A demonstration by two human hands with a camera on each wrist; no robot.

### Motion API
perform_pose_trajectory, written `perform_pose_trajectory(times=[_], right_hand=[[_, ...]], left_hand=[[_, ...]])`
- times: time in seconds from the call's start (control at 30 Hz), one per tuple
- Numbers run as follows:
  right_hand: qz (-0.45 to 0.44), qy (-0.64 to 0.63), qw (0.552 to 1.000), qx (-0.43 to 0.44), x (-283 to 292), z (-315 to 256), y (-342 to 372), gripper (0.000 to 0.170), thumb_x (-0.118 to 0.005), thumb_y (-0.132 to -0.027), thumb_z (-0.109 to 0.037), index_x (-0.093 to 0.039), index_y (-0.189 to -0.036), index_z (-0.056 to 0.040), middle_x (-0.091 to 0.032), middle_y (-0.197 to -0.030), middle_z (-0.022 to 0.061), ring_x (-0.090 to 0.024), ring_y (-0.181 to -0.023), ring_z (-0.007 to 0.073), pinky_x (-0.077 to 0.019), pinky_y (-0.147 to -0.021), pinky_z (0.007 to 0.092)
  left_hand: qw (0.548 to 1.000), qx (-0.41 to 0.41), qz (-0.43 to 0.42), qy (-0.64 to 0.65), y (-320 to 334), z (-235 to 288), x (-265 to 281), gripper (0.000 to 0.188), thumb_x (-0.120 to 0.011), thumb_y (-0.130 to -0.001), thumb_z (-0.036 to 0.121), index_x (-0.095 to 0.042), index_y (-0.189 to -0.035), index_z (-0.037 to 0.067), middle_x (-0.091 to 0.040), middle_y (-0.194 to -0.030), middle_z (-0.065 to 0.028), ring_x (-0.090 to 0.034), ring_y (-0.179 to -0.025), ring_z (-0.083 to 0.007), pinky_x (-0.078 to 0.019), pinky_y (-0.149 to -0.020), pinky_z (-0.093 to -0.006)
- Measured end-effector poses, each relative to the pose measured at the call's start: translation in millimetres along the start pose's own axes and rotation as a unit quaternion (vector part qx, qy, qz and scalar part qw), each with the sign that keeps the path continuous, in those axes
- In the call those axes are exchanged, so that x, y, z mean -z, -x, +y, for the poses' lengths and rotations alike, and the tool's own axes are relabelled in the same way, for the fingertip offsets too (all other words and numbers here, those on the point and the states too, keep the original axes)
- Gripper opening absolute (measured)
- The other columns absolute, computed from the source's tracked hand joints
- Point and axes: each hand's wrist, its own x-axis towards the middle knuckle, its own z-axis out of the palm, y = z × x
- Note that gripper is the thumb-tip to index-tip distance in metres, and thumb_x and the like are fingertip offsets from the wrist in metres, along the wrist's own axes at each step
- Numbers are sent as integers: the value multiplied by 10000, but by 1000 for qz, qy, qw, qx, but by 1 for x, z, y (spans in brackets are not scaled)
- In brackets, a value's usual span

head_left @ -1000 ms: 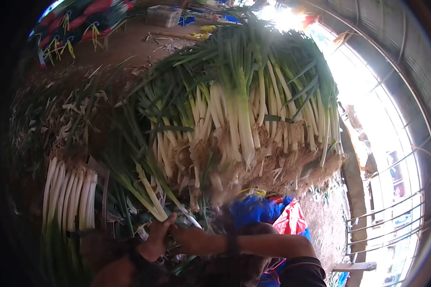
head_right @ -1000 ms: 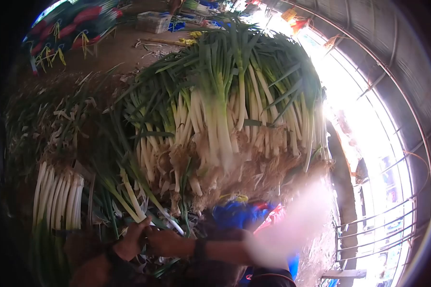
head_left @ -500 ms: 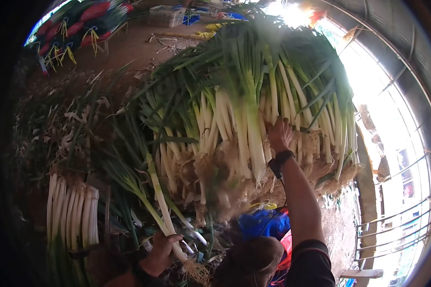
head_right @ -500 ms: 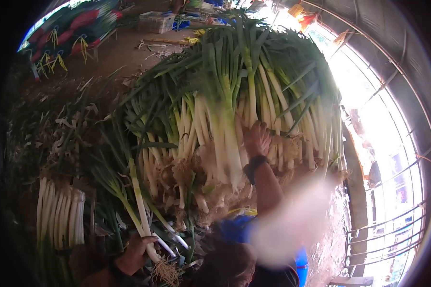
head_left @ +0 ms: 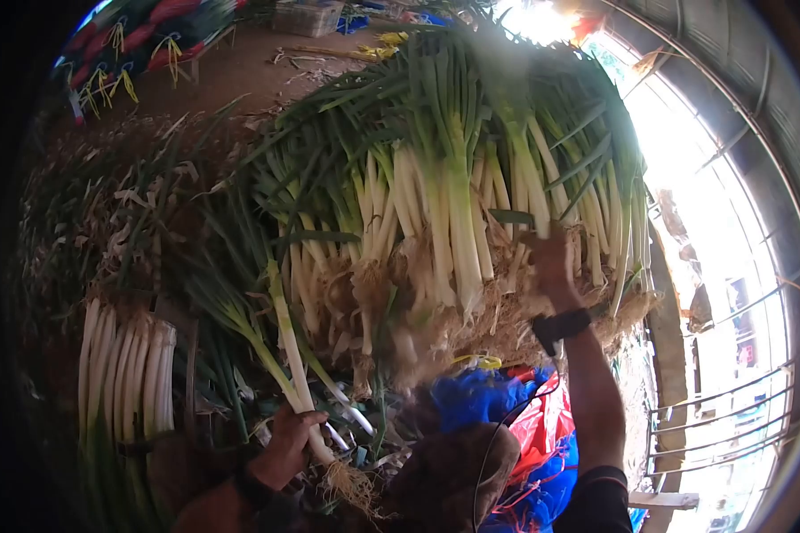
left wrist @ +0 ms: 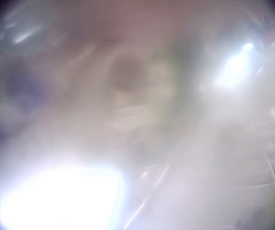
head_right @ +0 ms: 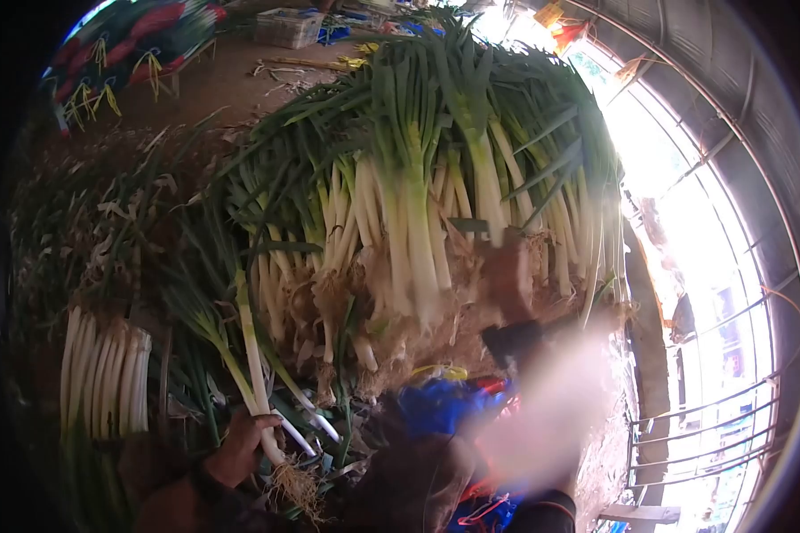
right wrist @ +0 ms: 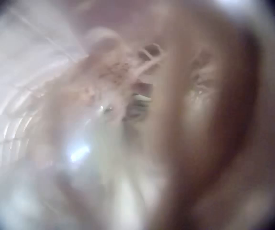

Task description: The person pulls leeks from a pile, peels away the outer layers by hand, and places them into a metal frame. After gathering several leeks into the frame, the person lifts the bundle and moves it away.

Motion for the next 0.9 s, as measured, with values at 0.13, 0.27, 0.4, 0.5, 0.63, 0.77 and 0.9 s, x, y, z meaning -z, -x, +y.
perform_pose_trajectory(times=[0.13, 0.27, 0.4, 0.5, 0.63, 0.77, 0.9], right_hand=[[12, 293, 955, 47, -72, 17, 42, 464, -748, -741, -218, -498, -1073, -11, -669, -827, 164, -663, -765, 322, -517, -666, 465], [37, 380, 924, 6, -95, 9, 53, 471, -681, -754, -196, -469, -1133, -14, -667, -908, 205, -660, -869, 387, -515, -730, 498], [-18, 385, 922, -45, -71, -12, 40, 420, -660, -758, -246, -543, -1084, -7, -670, -901, 171, -668, -836, 338, -521, -727, 475], [-124, 135, 980, -79, -24, -38, 30, 238, -709, -757, -148, -668, -931, 9, -678, -859, 86, -634, -781, 182, -494, -669, 287], [-186, 6, 980, -69, 22, -99, 47, 308, -701, -778, -123, -630, -1037, 28, -671, -939, 110, -638, -817, 193, -508, -716, 279], [-164, -157, 972, -64, 12, -93, 40, 459, -707, -728, -88, -606, -1156, 44, -675, -1007, 135, -658, -860, 231, -512, -667, 308], [-108, 11, 985, -133, -31, -27, 20, 404, -701, -757, -35, -543, -1109, 85, -641, -919, 142, -636, -691, 215, -551, -616, 335]], left_hand=[[998, -35, 7, -45, 2, -10, 6, 207, -653, -751, -26, -545, -926, -8, -564, -686, -94, -604, -552, -238, -515, -499, -381], [999, 15, -21, -28, 17, -10, 7, 276, -647, -756, -68, -497, -974, 14, -561, -792, -79, -588, -576, -200, -519, -511, -337], [998, 28, -29, -38, 26, -4, 9, 282, -643, -757, -62, -489, -979, 22, -557, -797, -78, -592, -590, -208, -527, -517, -338], [999, 12, -39, -1, 30, -2, 15, 291, -644, -754, -52, -485, -985, 24, -552, -810, -79, -597, -614, -215, -535, -516, -347], [998, -6, -65, 1, 41, 8, 18, 298, -652, -747, -36, -487, -986, 32, -551, -825, -81, -600, -622, -219, -539, -522, -343], [998, -20, -66, -9, 39, 6, 20, 282, -653, -749, -38, -496, -973, 33, -558, -823, -79, -602, -617, -220, -540, -523, -344], [998, -8, -62, -5, 38, 3, 24, 258, -654, -754, -45, -507, -956, 19, -561, -770, -76, -605, -588, -223, -534, -505, -355]])
